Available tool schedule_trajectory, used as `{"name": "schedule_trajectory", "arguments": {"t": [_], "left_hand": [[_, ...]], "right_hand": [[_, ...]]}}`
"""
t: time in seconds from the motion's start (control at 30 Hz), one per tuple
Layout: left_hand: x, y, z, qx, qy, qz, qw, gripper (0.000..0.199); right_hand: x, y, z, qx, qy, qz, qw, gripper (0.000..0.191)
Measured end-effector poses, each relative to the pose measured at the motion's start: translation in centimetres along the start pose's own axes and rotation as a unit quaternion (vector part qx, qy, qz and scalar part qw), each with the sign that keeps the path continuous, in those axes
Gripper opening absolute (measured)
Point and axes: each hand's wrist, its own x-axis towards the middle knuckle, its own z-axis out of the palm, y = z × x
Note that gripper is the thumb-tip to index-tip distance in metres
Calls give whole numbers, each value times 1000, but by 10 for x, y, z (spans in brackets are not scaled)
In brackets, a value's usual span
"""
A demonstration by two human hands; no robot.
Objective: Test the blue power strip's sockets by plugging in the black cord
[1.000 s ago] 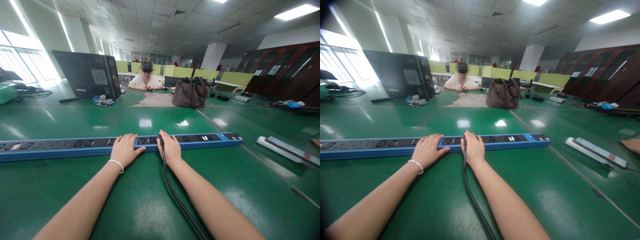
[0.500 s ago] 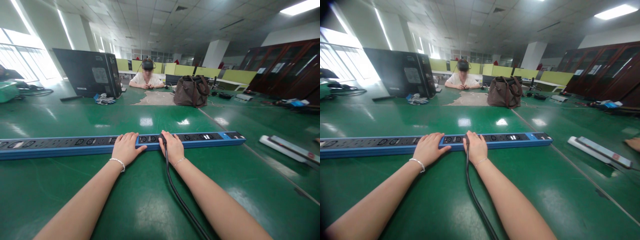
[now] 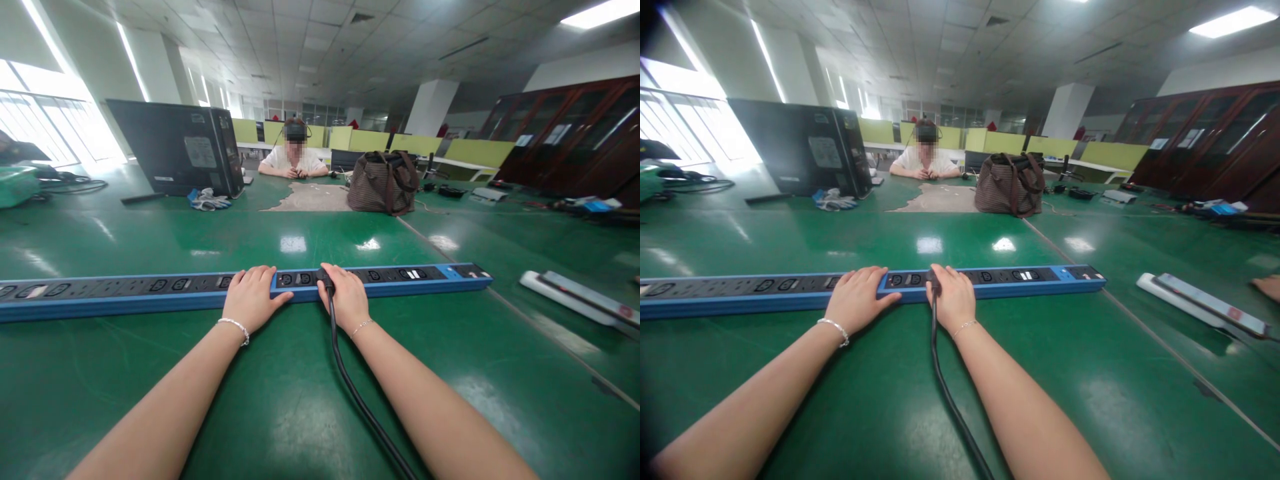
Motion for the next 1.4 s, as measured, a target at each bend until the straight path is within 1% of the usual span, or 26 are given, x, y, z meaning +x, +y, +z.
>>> {"name": "schedule_trajectory", "arguments": {"t": [0.13, 0.2, 0.3, 0.37, 0.57, 0.7, 0.87, 1.0, 1.23, 1.4], "left_hand": [[1, 0, -2, -6, -8, -9, 1000, 62], [1, 0, -3, -12, -13, -11, 1000, 61], [2, 0, -4, -19, -17, -13, 1000, 62], [2, 0, -4, -21, -16, -14, 1000, 63], [1, 1, -4, -20, -14, -14, 1000, 62], [1, 1, -4, -12, -16, -11, 1000, 63], [1, 1, -4, -7, -16, -12, 1000, 63], [0, 1, -4, -10, -16, -12, 1000, 62], [1, 1, -4, -10, -16, -11, 1000, 61], [1, -1, -4, -7, -23, 4, 1000, 60]], "right_hand": [[0, 2, 1, 0, 13, -1, 1000, 39], [0, 3, 0, 0, 22, -15, 1000, 39], [2, 2, -2, 4, 33, -42, 999, 35], [5, 1, -3, 2, 35, -45, 998, 31], [11, -2, -6, 11, 15, -39, 999, 28], [12, -2, -6, 21, 9, -22, 1000, 27], [9, -2, -7, 5, -8, -46, 999, 29], [6, -1, -5, -5, -7, -57, 998, 31], [3, 2, 0, 17, 14, -45, 999, 31], [4, 3, 0, 9, 12, -43, 999, 30]]}}
